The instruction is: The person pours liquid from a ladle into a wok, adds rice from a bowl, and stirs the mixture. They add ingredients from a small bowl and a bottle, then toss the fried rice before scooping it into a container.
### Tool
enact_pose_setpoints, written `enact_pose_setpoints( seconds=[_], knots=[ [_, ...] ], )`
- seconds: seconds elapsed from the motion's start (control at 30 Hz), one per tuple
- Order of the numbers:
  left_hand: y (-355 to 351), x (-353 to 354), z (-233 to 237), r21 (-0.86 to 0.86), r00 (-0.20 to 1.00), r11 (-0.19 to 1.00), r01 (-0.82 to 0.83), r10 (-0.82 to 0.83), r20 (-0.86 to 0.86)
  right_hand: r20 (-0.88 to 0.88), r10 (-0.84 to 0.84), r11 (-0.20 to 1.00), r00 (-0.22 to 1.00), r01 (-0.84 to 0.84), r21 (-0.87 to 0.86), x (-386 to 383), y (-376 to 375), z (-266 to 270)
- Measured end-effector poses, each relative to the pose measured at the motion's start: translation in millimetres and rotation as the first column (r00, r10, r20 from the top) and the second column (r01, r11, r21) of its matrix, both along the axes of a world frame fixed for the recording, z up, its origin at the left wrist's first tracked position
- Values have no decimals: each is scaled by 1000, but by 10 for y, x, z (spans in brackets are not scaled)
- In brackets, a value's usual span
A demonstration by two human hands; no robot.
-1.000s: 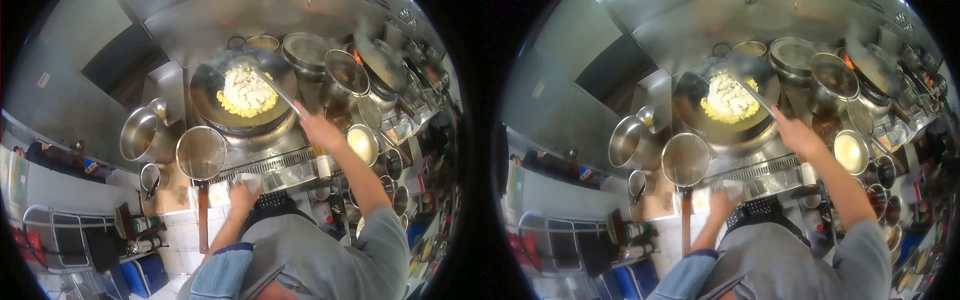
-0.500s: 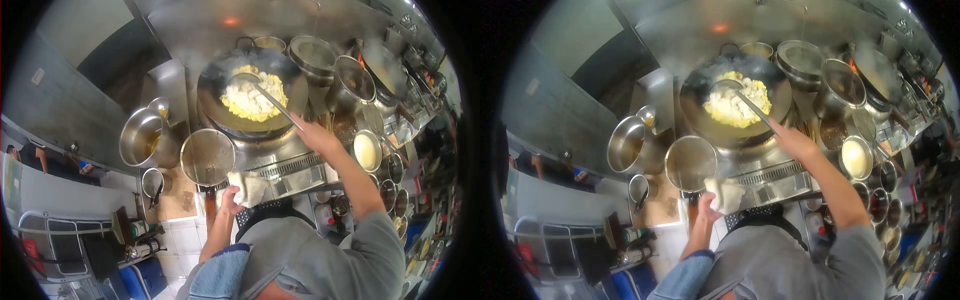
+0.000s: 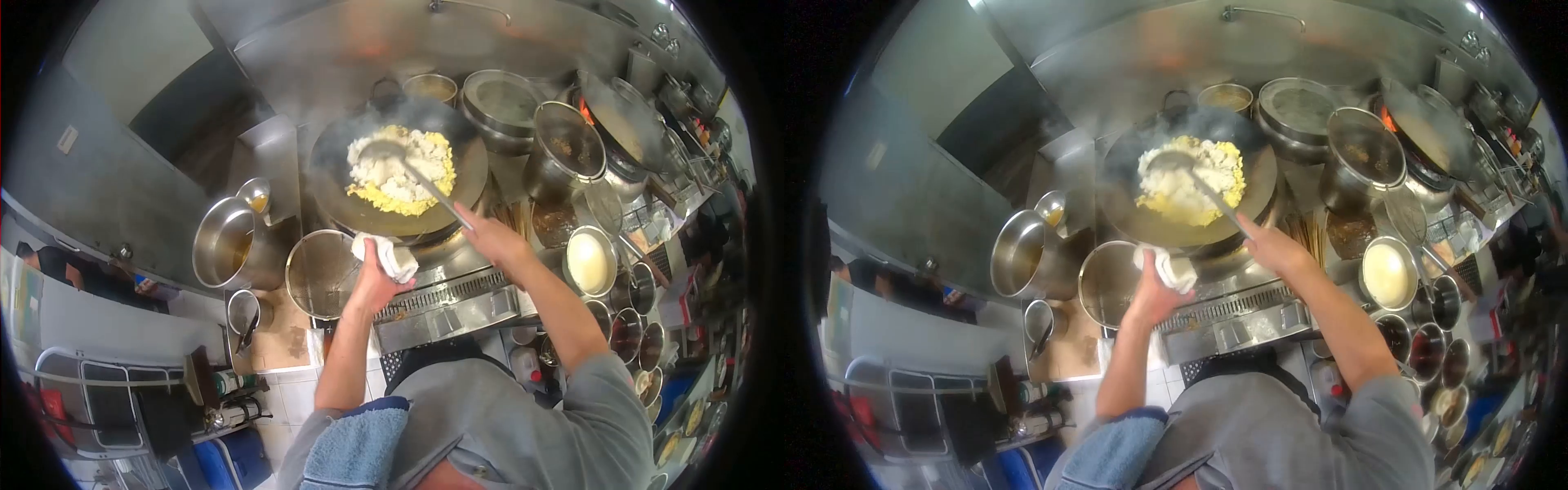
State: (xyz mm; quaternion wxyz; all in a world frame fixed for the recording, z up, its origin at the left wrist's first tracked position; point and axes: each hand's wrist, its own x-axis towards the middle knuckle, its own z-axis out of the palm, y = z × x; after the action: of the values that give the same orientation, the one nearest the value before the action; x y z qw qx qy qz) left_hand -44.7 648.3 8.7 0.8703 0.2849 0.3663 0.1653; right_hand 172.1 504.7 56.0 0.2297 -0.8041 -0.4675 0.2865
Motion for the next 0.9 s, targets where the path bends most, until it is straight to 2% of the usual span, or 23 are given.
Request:
enact_pose_setpoints(
  seconds=[0.07, 0.1, 0.17, 0.23, 0.27, 0.3, 0.33, 0.4, 0.43, 0.47, 0.5, 0.53, 0.57, 0.6, 0.63, 0.67, 0.7, 0.77, 0.8, 0.87, 0.9],
  knots=[
    [88, 165, 102, 14, 991, 1000, -8, 10, -131, 83, 110, 993, 991, -106, -51, 7, -315, 128],
    [272, 155, -103, -52, 993, 993, 103, -106, -54, 149, 155, 986, 977, -144, -83, 21, -582, 150],
    [491, 316, -223, -119, 995, 990, 81, -87, -47, 166, 153, 974, 974, -121, -190, -180, -1056, 697],
    [594, 467, -260, -227, 999, 973, 41, -45, -10, 250, 163, 986, 954, -162, -26, -22, -1129, 197],
    [563, 573, -579, -224, 1000, 975, 9, -3, 24, 277, 157, 983, 948, -176, 45, -14, -1169, -92],
    [329, 669, -642, -151, 994, 984, -98, 103, 28, 34, 69, 986, 997, -63, -152, -52, -917, -119],
    [122, 772, -640, -74, 977, 976, -204, 208, 51, -18, 99, 984, 995, -100, -146, -203, -846, -56],
    [-454, 594, -403, -35, 951, 953, -302, 304, 60, -81, 152, 983, 985, -159, -94, -234, -683, 256],
    [-716, 374, -107, -26, 971, 974, -226, 228, 68, -97, 209, 978, 973, -207, 27, -224, -835, 566],
    [-850, 164, 144, -9, 987, 989, -148, 148, 67, -178, 200, 972, 964, -217, -86, -158, -972, 819],
    [-843, 132, 207, -64, 985, 987, -148, 153, 80, -251, 181, 954, 951, -232, -192, 3, -1093, 1056],
    [-639, 130, -42, -147, 973, 974, -173, 193, 129, -339, 152, 912, 928, -264, -314, 80, -1180, 1136],
    [-482, 274, -16, -119, 975, 970, -210, 218, 52, -355, 157, 920, 922, -268, -288, 95, -1188, 1079],
    [-324, 430, 12, -75, 973, 970, -232, 231, -11, -263, 208, 949, 942, -260, -180, 92, -1115, 850],
    [-288, 426, -274, 597, 987, 797, -84, 151, -63, -166, 242, 964, 956, -257, -71, 74, -994, 473],
    [-342, 477, -360, 291, 983, 939, -183, 177, 49, -60, 266, 964, 962, -264, 39, 37, -901, 215],
    [-399, 527, -445, -60, 953, 959, -277, 282, 114, -34, 224, 969, 974, -218, 115, -60, -812, 137],
    [-967, 222, -346, -2, 967, 968, -249, 249, 59, 18, 134, 956, 991, -134, 263, -289, -708, 73],
    [-1082, 135, -304, 42, 975, 975, -218, 216, 53, 21, 120, 957, 993, -121, 264, -337, -772, 133],
    [-873, 191, -287, -20, 968, 971, -238, 238, 81, 12, 89, 963, 996, -89, 254, -482, -973, 324],
    [-747, 184, -274, -61, 963, 966, -253, 257, 81, 100, 115, 916, 988, -145, 373, -468, -1104, 307]
  ],
)
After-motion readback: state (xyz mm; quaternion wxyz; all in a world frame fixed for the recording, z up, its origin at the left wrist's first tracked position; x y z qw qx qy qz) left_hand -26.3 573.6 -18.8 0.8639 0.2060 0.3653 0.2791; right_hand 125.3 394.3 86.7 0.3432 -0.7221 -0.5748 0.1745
